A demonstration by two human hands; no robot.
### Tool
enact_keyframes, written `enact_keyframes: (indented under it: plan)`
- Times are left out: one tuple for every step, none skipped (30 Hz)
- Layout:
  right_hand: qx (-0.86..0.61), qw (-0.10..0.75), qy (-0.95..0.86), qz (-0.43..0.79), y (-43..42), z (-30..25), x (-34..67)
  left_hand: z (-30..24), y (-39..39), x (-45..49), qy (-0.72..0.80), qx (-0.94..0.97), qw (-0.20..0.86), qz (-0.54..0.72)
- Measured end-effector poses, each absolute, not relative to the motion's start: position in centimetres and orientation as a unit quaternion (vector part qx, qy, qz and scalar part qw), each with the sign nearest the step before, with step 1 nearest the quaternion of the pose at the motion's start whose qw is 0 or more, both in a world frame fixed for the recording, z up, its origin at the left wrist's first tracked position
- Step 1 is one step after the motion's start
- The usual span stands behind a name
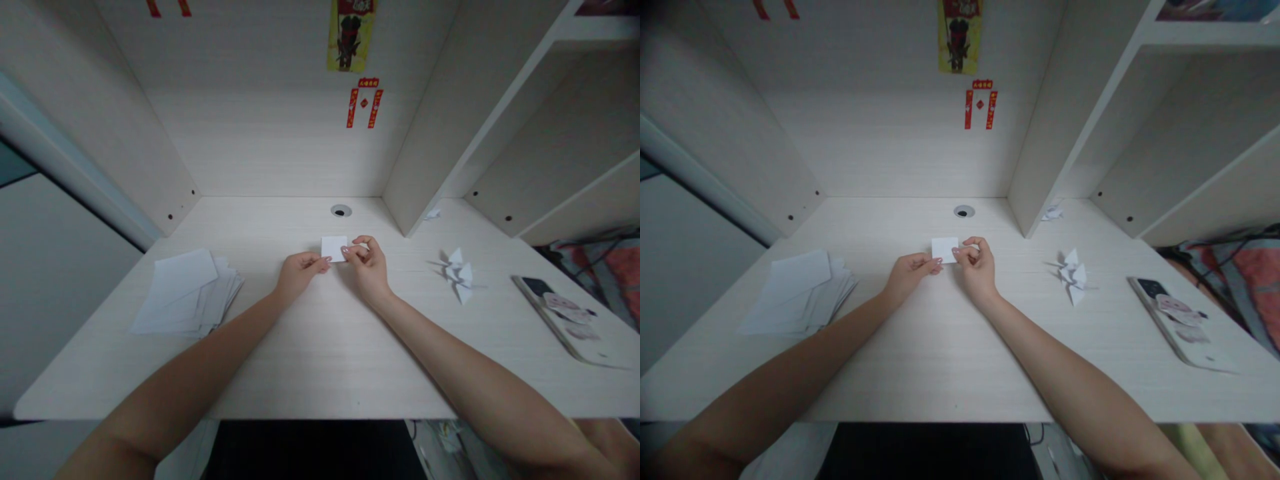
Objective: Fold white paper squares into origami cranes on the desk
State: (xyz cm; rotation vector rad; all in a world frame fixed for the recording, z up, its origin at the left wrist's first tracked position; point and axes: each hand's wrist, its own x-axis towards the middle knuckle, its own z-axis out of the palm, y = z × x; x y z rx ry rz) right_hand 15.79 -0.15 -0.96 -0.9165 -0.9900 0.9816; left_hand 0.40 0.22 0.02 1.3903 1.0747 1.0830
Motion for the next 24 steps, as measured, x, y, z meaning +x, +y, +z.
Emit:
enact_keyframes:
  plan:
    - [-0.408,0.676,-0.436,0.431,-0.12,-1.0,15.85,-0.04,0.24,0.39,0.447,0.578,0.514,0.449]
    - [-0.41,0.68,-0.432,0.428,-0.06,-1.04,15.91,-0.12,0.27,0.38,0.446,0.579,0.515,0.448]
    - [-0.411,0.681,-0.429,0.427,-0.01,-1.08,15.96,-0.2,0.3,0.36,0.443,0.581,0.517,0.446]
    - [-0.412,0.681,-0.427,0.429,0.05,-1.12,16.0,-0.29,0.33,0.34,0.44,0.583,0.518,0.445]
    - [-0.413,0.678,-0.426,0.433,0.09,-1.12,16.02,-0.38,0.37,0.31,0.437,0.585,0.519,0.445]
    - [-0.413,0.674,-0.425,0.441,0.12,-1.1,16.02,-0.47,0.41,0.29,0.435,0.584,0.52,0.447]
    - [-0.412,0.669,-0.423,0.45,0.12,-1.04,15.99,-0.55,0.45,0.26,0.433,0.581,0.522,0.45]
    - [-0.41,0.665,-0.42,0.462,0.1,-0.96,15.93,-0.62,0.49,0.24,0.433,0.576,0.524,0.454]
    - [-0.407,0.66,-0.418,0.474,0.07,-0.86,15.86,-0.68,0.52,0.23,0.432,0.571,0.526,0.459]
    - [-0.403,0.655,-0.415,0.486,0.01,-0.76,15.76,-0.74,0.56,0.22,0.431,0.566,0.529,0.463]
    - [-0.399,0.651,-0.413,0.496,-0.05,-0.68,15.66,-0.79,0.58,0.22,0.428,0.564,0.53,0.467]
    - [-0.397,0.645,-0.413,0.505,-0.1,-0.63,15.56,-0.82,0.6,0.22,0.425,0.563,0.531,0.469]
    - [-0.397,0.639,-0.415,0.511,-0.15,-0.62,15.48,-0.84,0.6,0.22,0.422,0.565,0.532,0.469]
    - [-0.399,0.634,-0.418,0.514,-0.18,-0.64,15.43,-0.84,0.59,0.23,0.419,0.568,0.532,0.469]
    - [-0.402,0.63,-0.42,0.514,-0.19,-0.68,15.41,-0.83,0.57,0.24,0.417,0.571,0.532,0.466]
    - [-0.406,0.629,-0.422,0.512,-0.19,-0.72,15.43,-0.79,0.54,0.25,0.417,0.573,0.531,0.464]
    - [-0.409,0.629,-0.423,0.508,-0.18,-0.77,15.48,-0.75,0.5,0.26,0.419,0.576,0.53,0.46]
    - [-0.412,0.632,-0.423,0.502,-0.17,-0.8,15.55,-0.69,0.46,0.28,0.421,0.577,0.53,0.457]
    - [-0.413,0.635,-0.423,0.497,-0.16,-0.81,15.64,-0.64,0.42,0.3,0.423,0.578,0.529,0.454]
    - [-0.415,0.638,-0.422,0.494,-0.15,-0.81,15.71,-0.6,0.39,0.32,0.426,0.578,0.529,0.452]
    - [-0.416,0.64,-0.42,0.491,-0.15,-0.81,15.78,-0.57,0.38,0.33,0.427,0.578,0.529,0.451]
    - [-0.416,0.642,-0.418,0.489,-0.16,-0.81,15.82,-0.57,0.38,0.35,0.428,0.578,0.529,0.45]
    - [-0.417,0.644,-0.416,0.488,-0.16,-0.83,15.83,-0.6,0.39,0.36,0.428,0.579,0.528,0.449]
    - [-0.416,0.646,-0.415,0.487,-0.16,-0.87,15.81,-0.67,0.42,0.36,0.428,0.582,0.528,0.448]
